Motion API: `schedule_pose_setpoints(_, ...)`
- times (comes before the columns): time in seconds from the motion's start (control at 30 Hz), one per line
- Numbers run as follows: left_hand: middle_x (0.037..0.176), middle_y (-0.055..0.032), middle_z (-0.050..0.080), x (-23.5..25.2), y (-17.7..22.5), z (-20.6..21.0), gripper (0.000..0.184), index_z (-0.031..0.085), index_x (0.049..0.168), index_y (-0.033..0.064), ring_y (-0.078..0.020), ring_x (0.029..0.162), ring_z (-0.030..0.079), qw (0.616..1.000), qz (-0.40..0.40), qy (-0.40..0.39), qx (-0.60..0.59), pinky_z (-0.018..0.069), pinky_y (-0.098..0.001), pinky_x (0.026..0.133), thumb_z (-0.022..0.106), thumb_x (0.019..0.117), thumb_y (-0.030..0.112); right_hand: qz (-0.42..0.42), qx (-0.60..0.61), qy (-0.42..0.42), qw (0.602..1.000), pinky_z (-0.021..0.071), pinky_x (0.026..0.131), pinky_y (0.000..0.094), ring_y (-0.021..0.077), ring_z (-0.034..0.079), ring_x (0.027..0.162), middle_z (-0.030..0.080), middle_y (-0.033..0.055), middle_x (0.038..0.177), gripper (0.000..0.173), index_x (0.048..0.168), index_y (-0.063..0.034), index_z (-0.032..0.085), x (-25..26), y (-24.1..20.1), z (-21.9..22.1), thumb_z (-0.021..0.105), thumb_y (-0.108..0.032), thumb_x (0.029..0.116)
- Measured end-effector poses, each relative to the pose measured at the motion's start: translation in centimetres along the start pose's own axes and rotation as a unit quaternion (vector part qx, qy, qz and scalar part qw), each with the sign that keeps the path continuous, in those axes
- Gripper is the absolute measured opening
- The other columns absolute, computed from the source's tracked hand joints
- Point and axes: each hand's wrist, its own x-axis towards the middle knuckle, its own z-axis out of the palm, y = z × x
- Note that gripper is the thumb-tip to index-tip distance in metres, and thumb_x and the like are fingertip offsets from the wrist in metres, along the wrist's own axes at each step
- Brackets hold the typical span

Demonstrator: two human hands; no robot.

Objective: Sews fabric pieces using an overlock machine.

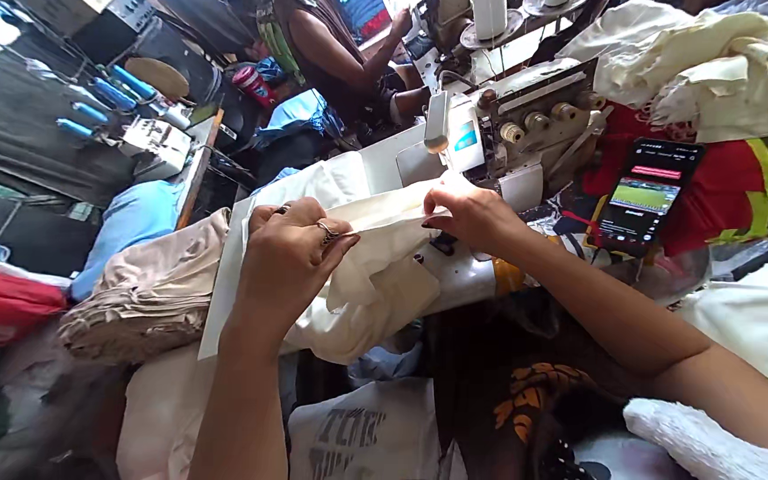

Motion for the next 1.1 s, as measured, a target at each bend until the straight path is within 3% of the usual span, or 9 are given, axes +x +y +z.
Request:
schedule_pose_setpoints(0.17, 0.1, -0.0111, 0.067, -0.1, 0.2, -0.5, 0.026, 0.078, 0.098, 0.0075, -0.0256, 0.097, 0.062, 0.998, 0.014, 0.018, -0.05, 0.0397, -0.053, 0.093, 0.068, 0.098, 0.031, 0.016, -0.009, 0.047, 0.999, 0.0544, 0.065, 0.0496, 0.0311, 0.066, 0.081, 0.066, 0.0154, 0.094, 0.016, 0.095, -0.0059, 0.072, -0.7, 2.4, -1.0, 0.068, -0.021, 0.0967)
schedule_pose_setpoints(0.23, 0.106, -0.0065, 0.071, 0.3, 0.9, -0.7, 0.024, 0.078, 0.097, 0.0101, -0.0204, 0.105, 0.064, 0.994, 0.03, 0.017, -0.099, 0.0398, -0.0495, 0.098, 0.067, 0.0982, 0.031, 0.02, 0.013, 0.067, 0.997, 0.0554, 0.067, 0.0483, 0.0302, 0.066, 0.081, 0.065, 0.0168, 0.101, 0.014, 0.103, -0.0051, 0.07, -0.9, 2.1, -1.4, 0.069, -0.017, 0.0957)
schedule_pose_setpoints(0.3, 0.098, -0.0033, 0.074, 1.2, 1.8, -1.2, 0.022, 0.078, 0.096, 0.0101, -0.0163, 0.101, 0.065, 0.988, 0.068, 0.01, -0.137, 0.0397, -0.0464, 0.098, 0.067, 0.0983, 0.029, -0.013, 0.072, 0.057, 0.996, 0.0589, 0.078, 0.0481, 0.0284, 0.07, 0.095, 0.068, 0.0157, 0.113, 0.021, 0.116, -0.0073, 0.073, -1.4, 1.6, -1.2, 0.067, -0.011, 0.0957)
schedule_pose_setpoints(0.37, 0.093, -0.0018, 0.074, 2.2, 2.3, -1.7, 0.023, 0.078, 0.096, 0.0096, -0.0149, 0.098, 0.066, 0.984, 0.11, 0.008, -0.14, 0.0404, -0.0465, 0.1, 0.066, 0.0995, 0.03, -0.052, 0.152, 0.04, 0.986, 0.0594, 0.084, 0.0393, 0.0187, 0.07, 0.098, 0.073, 0.0093, 0.109, 0.017, 0.11, -0.0065, 0.075, -2.6, 1.0, -1.4, 0.063, -0.008, 0.0982)
schedule_pose_setpoints(0.5, 0.085, -0.0011, 0.07, 3.8, 1.8, -1.1, 0.028, 0.075, 0.091, 0.0123, -0.0141, 0.089, 0.062, 0.984, 0.126, -0.003, -0.128, 0.035, -0.0471, 0.098, 0.065, 0.0995, 0.037, -0.003, 0.26, 0.021, 0.965, 0.056, 0.058, 0.0193, 0.0038, 0.062, 0.067, 0.069, 0.0075, 0.102, 0.014, 0.106, -0.0001, 0.073, -7.9, 1.5, -2.2, 0.06, -0.002, 0.0986)
schedule_pose_setpoints(0.67, 0.075, -0.0016, 0.066, 6.7, 1.9, 3.4, 0.032, 0.071, 0.084, 0.0116, -0.0191, 0.08, 0.062, 0.977, 0.156, -0.068, -0.126, 0.0378, -0.0496, 0.093, 0.062, 0.0987, 0.039, 0.079, 0.297, 0.025, 0.951, 0.0556, 0.065, 0.0163, 0.0003, 0.063, 0.075, 0.069, 0.006, 0.115, 0.018, 0.112, -0.0029, 0.073, -12.2, 3.6, 0.3, 0.059, -0.009, 0.1019)
schedule_pose_setpoints(0.73, 0.078, -0.0046, 0.068, 8.1, 1.5, 4.3, 0.033, 0.072, 0.087, 0.0092, -0.0205, 0.082, 0.062, 0.974, 0.154, -0.076, -0.148, 0.0359, -0.0501, 0.094, 0.063, 0.0984, 0.039, 0.064, 0.266, 0.051, 0.961, 0.0584, 0.078, 0.0217, 0.0053, 0.067, 0.09, 0.069, 0.008, 0.115, 0.017, 0.111, -0.0014, 0.073, -11.2, 4.2, 0.7, 0.06, -0.006, 0.1)
schedule_pose_setpoints(0.9, 0.082, -0.0028, 0.07, 10.4, 2.6, 5.5, 0.029, 0.073, 0.086, 0.0119, -0.0177, 0.086, 0.064, 0.969, 0.158, -0.089, -0.169, 0.0352, -0.0503, 0.098, 0.069, 0.0944, 0.04, 0.048, 0.274, 0.085, 0.957, 0.0575, 0.07, 0.0194, 0.005, 0.066, 0.081, 0.068, 0.0105, 0.11, 0.015, 0.106, 0.0024, 0.072, -9.2, 5.3, 1.4, 0.06, -0.005, 0.1001)
schedule_pose_setpoints(1.1, 0.071, 0.002, 0.063, 10.8, 4.3, 8.6, 0.026, 0.069, 0.082, 0.017, -0.0146, 0.066, 0.057, 0.961, 0.175, -0.154, -0.147, 0.0379, -0.0512, 0.084, 0.067, 0.0937, 0.04, 0.061, 0.29, 0.099, 0.95, 0.0578, 0.07, 0.0188, 0.0043, 0.066, 0.082, 0.069, 0.0092, 0.112, 0.015, 0.107, 0.0011, 0.072, -9.5, 5.6, 2.0, 0.06, -0.005, 0.1006)
